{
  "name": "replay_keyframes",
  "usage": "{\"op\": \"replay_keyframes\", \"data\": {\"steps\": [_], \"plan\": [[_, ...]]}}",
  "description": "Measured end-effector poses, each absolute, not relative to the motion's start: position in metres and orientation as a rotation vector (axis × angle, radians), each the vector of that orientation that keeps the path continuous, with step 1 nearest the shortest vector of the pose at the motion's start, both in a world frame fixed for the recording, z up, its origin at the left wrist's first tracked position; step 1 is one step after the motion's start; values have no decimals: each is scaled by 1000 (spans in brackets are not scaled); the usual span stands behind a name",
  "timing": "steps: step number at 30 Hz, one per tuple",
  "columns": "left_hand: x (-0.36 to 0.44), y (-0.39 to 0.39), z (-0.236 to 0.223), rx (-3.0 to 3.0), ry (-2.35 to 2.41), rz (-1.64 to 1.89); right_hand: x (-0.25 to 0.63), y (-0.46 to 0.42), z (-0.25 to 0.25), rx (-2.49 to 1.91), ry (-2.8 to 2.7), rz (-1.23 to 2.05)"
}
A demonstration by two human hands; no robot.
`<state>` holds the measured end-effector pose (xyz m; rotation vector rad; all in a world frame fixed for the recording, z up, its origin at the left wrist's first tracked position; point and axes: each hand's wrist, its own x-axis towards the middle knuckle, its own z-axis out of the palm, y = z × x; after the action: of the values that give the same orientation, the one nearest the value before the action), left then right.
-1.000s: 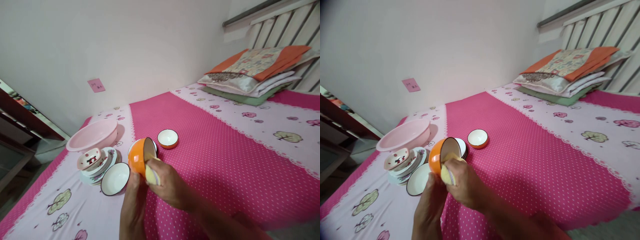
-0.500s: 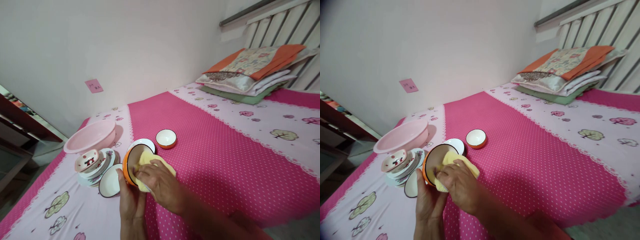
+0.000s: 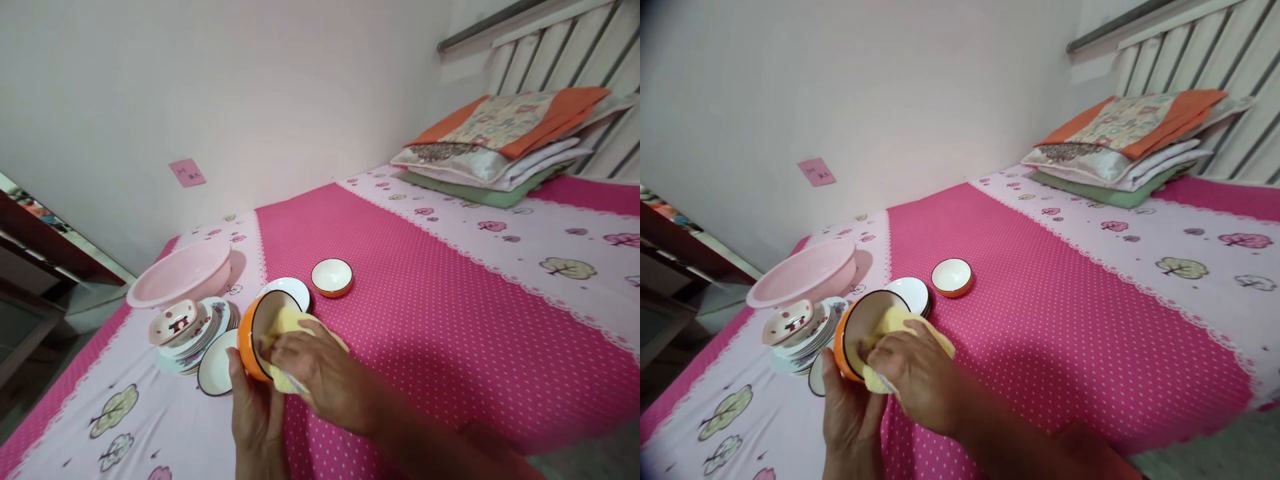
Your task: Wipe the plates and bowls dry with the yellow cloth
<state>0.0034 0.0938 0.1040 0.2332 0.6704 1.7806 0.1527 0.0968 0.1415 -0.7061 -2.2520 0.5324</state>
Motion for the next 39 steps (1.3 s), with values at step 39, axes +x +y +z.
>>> {"op": "replay_keyframes", "data": {"steps": [39], "plan": [[50,90,93,453,663,1276,235,127,150,-1573,-2046,691]]}}
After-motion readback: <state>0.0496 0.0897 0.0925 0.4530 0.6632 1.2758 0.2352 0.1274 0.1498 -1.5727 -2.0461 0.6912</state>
